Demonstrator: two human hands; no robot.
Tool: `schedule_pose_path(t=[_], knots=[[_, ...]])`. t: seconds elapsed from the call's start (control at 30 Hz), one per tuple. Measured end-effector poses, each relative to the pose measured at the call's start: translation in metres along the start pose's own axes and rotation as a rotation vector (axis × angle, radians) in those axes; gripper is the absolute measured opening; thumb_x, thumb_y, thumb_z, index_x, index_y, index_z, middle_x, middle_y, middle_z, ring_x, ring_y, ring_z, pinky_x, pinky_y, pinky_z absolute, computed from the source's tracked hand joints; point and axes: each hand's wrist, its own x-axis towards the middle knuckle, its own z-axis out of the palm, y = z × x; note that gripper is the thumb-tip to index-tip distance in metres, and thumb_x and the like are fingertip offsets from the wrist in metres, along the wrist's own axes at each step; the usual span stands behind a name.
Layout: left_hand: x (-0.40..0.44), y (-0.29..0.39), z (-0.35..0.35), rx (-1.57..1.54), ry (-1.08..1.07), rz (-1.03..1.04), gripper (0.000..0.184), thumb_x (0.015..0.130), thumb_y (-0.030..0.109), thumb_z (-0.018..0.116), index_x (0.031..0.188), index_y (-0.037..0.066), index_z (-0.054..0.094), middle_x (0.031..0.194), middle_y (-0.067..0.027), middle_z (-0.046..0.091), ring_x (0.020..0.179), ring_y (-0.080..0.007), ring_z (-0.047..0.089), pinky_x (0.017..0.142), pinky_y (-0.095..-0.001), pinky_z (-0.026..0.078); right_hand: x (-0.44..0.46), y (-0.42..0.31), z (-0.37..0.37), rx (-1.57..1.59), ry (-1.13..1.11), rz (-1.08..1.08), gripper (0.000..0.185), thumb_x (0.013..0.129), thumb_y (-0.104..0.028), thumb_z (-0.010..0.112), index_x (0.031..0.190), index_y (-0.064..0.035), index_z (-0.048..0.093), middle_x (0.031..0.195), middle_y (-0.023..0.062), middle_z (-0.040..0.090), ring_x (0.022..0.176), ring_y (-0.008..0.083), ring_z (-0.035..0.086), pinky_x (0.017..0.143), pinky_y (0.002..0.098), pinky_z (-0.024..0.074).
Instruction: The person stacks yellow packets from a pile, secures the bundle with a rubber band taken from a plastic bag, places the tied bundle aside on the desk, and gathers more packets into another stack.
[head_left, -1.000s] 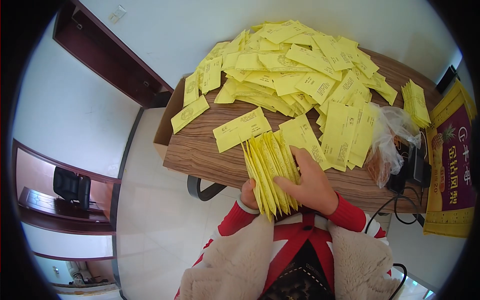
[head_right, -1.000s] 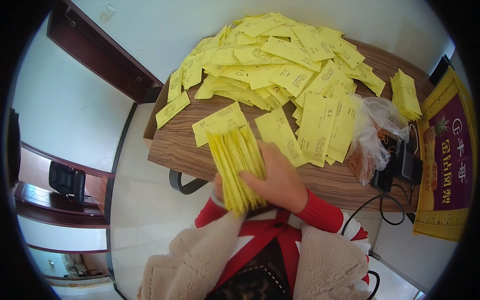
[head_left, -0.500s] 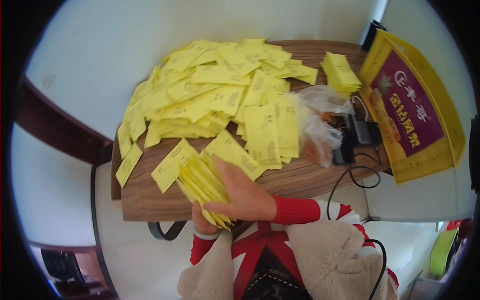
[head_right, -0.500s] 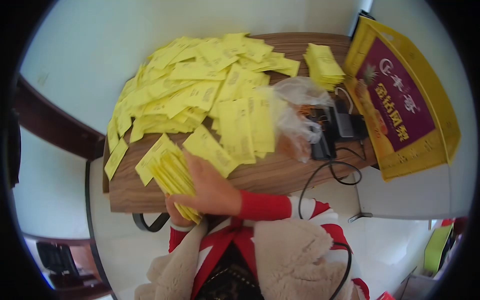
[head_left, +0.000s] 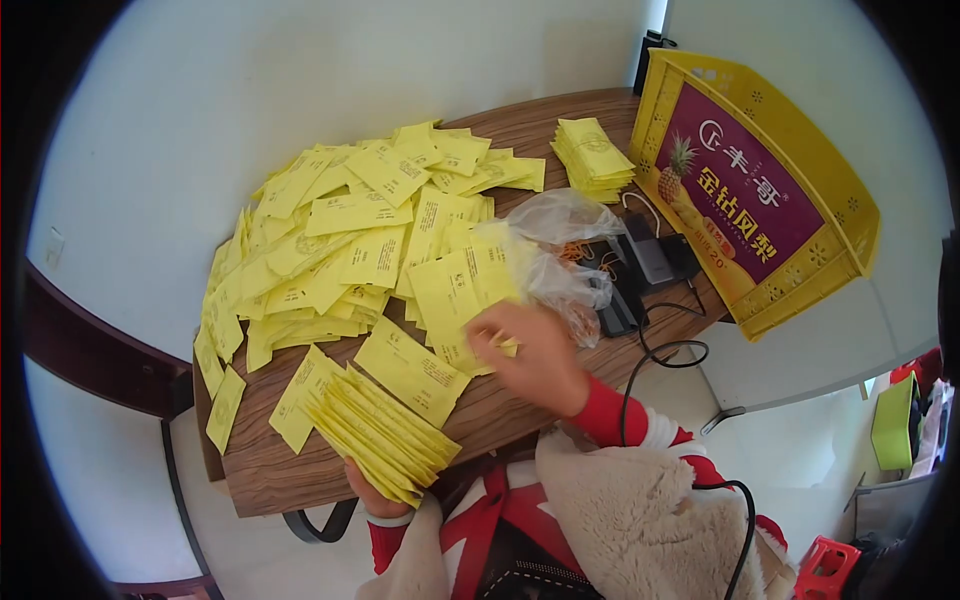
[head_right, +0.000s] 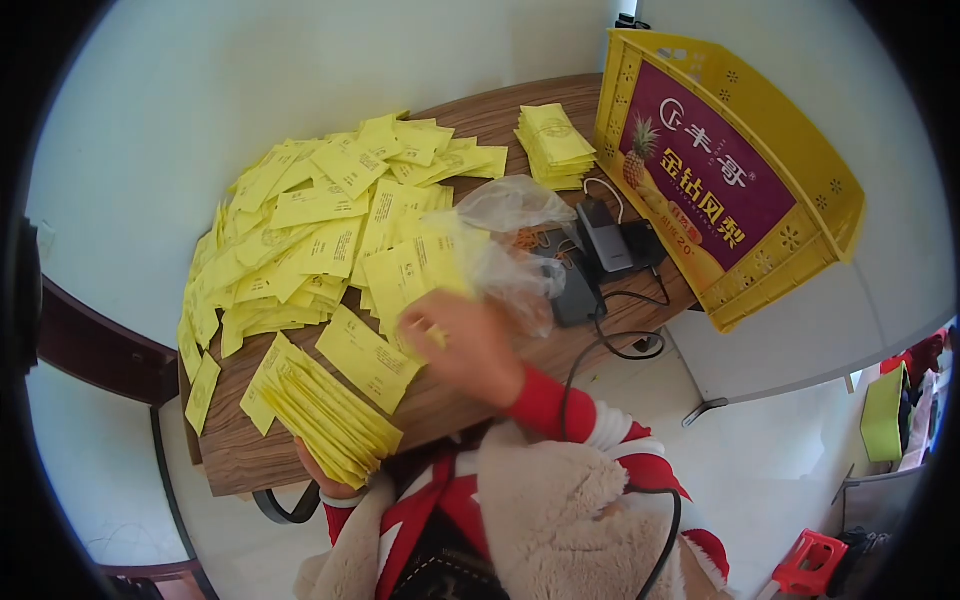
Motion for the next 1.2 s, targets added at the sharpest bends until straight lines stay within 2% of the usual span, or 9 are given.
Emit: schedule_pose_path(t=[0.13, 0.23, 0.27, 0.4, 0.6, 0.73, 0.93, 1.07, 1.2], knots=[[0.000, -0.002, -0.007, -0.019, 0.012, 0.041, 0.047, 0.114, 0.033, 0.037, 0.147, 0.003, 0.050, 0.140, -0.0170, 0.064, 0.118, -0.0276, 0.067, 0.094, -0.0389, 0.059, 0.016, 0.043, -0.058, -0.367, 0.301, 0.095, 0.006, 0.089, -0.006, 0.067, 0.092, -0.0007, 0.068, 0.089, 0.0093, 0.070, 0.074, 0.0248, 0.061, 0.065, 0.0345, 0.0477], [0.000, -0.002, -0.006, 0.013, 0.039, 0.077, 0.045, 0.115, 0.032, 0.035, 0.146, 0.003, 0.051, 0.139, -0.0165, 0.064, 0.116, -0.0263, 0.068, 0.093, -0.0369, 0.059, 0.023, 0.075, -0.088, -0.662, 0.290, 0.133, 0.012, 0.091, -0.012, 0.066, 0.093, -0.0016, 0.071, 0.092, 0.0128, 0.071, 0.077, 0.0316, 0.064, 0.067, 0.0384, 0.0498], [0.001, -0.002, -0.009, 0.010, 0.036, 0.078, 0.045, 0.115, 0.032, 0.035, 0.146, 0.003, 0.051, 0.139, -0.0165, 0.064, 0.116, -0.0263, 0.068, 0.093, -0.0369, 0.059, 0.026, 0.082, -0.091, -0.664, 0.291, 0.130, 0.012, 0.091, -0.012, 0.066, 0.093, -0.0016, 0.071, 0.092, 0.0128, 0.071, 0.077, 0.0316, 0.064, 0.067, 0.0384, 0.0498], [0.003, 0.000, -0.023, 0.090, -0.086, 0.115, 0.046, 0.115, 0.034, 0.034, 0.147, 0.004, 0.051, 0.140, -0.0151, 0.064, 0.119, -0.0255, 0.066, 0.096, -0.0363, 0.057, 0.037, 0.105, -0.093, -0.823, 0.032, 0.242, 0.019, 0.091, -0.019, 0.065, 0.099, -0.0038, 0.074, 0.093, 0.0143, 0.073, 0.081, 0.0368, 0.065, 0.070, 0.0421, 0.0515], [0.001, -0.003, -0.005, 0.028, -0.122, 0.209, 0.048, 0.115, 0.036, 0.032, 0.148, 0.006, 0.051, 0.144, -0.0132, 0.062, 0.123, -0.0249, 0.063, 0.100, -0.0361, 0.054, 0.056, 0.116, -0.078, -0.808, -0.161, 0.491, 0.022, 0.091, -0.022, 0.065, 0.096, -0.0057, 0.077, 0.092, 0.0134, 0.074, 0.084, 0.0366, 0.066, 0.072, 0.0423, 0.0523], [0.001, -0.001, 0.001, 0.134, -0.204, 0.209, 0.051, 0.115, 0.041, 0.033, 0.150, 0.008, 0.050, 0.149, -0.0122, 0.059, 0.128, -0.0244, 0.060, 0.105, -0.0361, 0.051, 0.057, 0.122, -0.075, -0.917, -0.107, 0.505, 0.029, 0.089, -0.033, 0.066, 0.074, -0.0099, 0.075, 0.082, 0.0060, 0.073, 0.078, 0.0296, 0.066, 0.069, 0.0389, 0.0489], [0.002, 0.000, -0.036, 0.126, -0.166, 0.183, 0.053, 0.113, 0.043, 0.038, 0.153, 0.010, 0.048, 0.153, -0.0130, 0.056, 0.127, -0.0253, 0.062, 0.105, -0.0365, 0.052, 0.047, 0.090, -0.093, -0.683, 0.089, 0.302, 0.021, 0.088, -0.023, 0.070, 0.086, -0.0035, 0.078, 0.085, 0.0115, 0.072, 0.078, 0.0307, 0.064, 0.070, 0.0378, 0.0506], [0.003, -0.003, 0.000, -0.126, -0.110, 0.085, 0.053, 0.111, 0.043, 0.043, 0.153, 0.011, 0.049, 0.151, -0.0135, 0.058, 0.124, -0.0266, 0.065, 0.102, -0.0385, 0.055, 0.045, 0.082, -0.099, -0.620, 0.210, 0.224, 0.016, 0.089, -0.018, 0.072, 0.089, -0.0034, 0.078, 0.083, 0.0081, 0.070, 0.075, 0.0248, 0.060, 0.067, 0.0338, 0.0482], [0.000, -0.002, 0.011, -0.152, -0.030, 0.064, 0.052, 0.111, 0.041, 0.044, 0.152, 0.010, 0.049, 0.149, -0.0128, 0.060, 0.123, -0.0283, 0.065, 0.101, -0.0410, 0.056, 0.043, 0.074, -0.101, -0.465, 0.283, 0.202, 0.013, 0.092, -0.013, 0.071, 0.092, -0.0021, 0.078, 0.083, 0.0045, 0.068, 0.070, 0.0183, 0.057, 0.063, 0.0291, 0.0453]])
